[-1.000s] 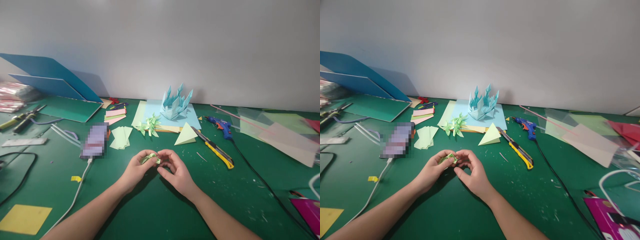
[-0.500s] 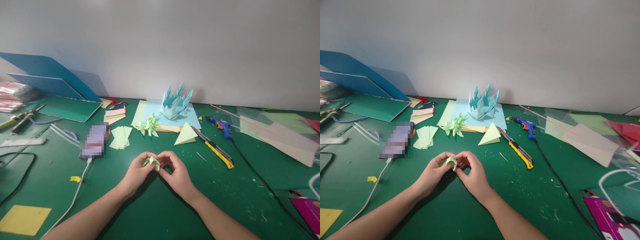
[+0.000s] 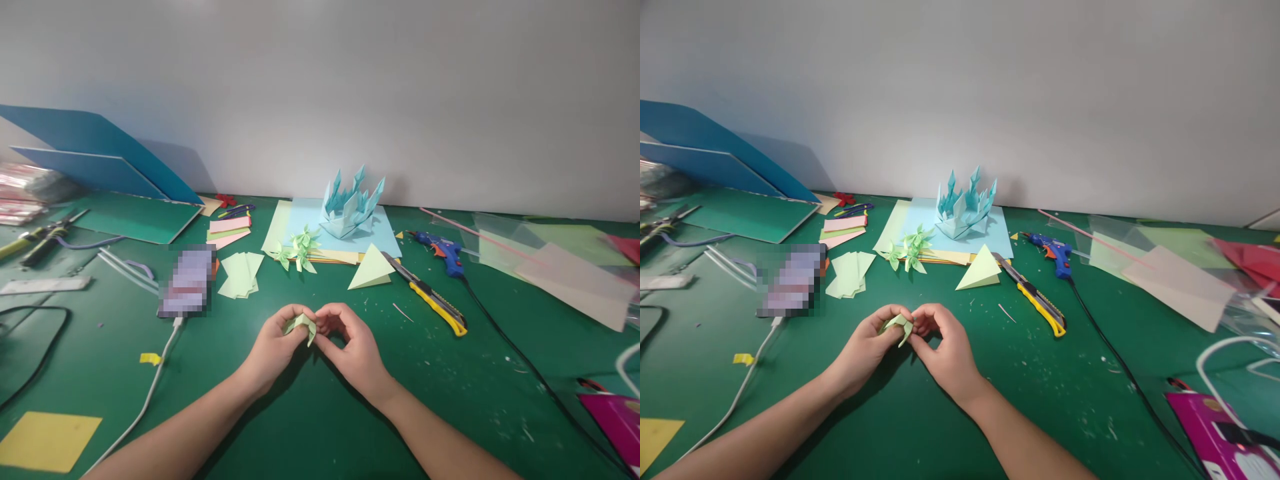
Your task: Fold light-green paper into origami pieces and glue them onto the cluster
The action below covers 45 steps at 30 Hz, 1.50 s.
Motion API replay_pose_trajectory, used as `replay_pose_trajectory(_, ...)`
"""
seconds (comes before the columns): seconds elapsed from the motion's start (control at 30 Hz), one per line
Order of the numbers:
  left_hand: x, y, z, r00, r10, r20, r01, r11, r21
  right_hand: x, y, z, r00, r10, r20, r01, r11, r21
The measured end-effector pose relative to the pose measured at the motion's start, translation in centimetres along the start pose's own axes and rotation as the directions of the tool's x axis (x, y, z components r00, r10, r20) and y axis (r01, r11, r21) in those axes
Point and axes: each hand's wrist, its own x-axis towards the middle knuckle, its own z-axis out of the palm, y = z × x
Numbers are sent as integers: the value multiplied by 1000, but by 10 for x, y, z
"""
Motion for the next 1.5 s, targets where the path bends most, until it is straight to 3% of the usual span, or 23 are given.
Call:
replay_pose_trajectory(0.23,1,-4,-1,999,-2,38,3,1000,-28,0,0,1,1000,0,-10,0,1000,26)
replay_pose_trajectory(0.6,0,1,1,999,-16,-38,14,998,-54,0,0,0,1000,5,-23,-5,1000,13)
replay_pose_trajectory(0.9,-1,2,0,1000,-3,5,4,999,-32,4,-5,-5,999,-5,-39,6,1000,9)
replay_pose_trajectory(1.07,0,2,0,999,5,-40,-7,999,-54,3,-6,-5,999,-39,-32,39,999,-23)
replay_pose_trajectory(1.27,-2,4,1,999,-37,-14,36,997,-70,2,-6,-6,998,-38,-56,36,999,-35)
replay_pose_trajectory(1.5,-2,3,0,999,-4,41,7,997,-78,4,-6,-7,995,-49,-92,44,998,-54)
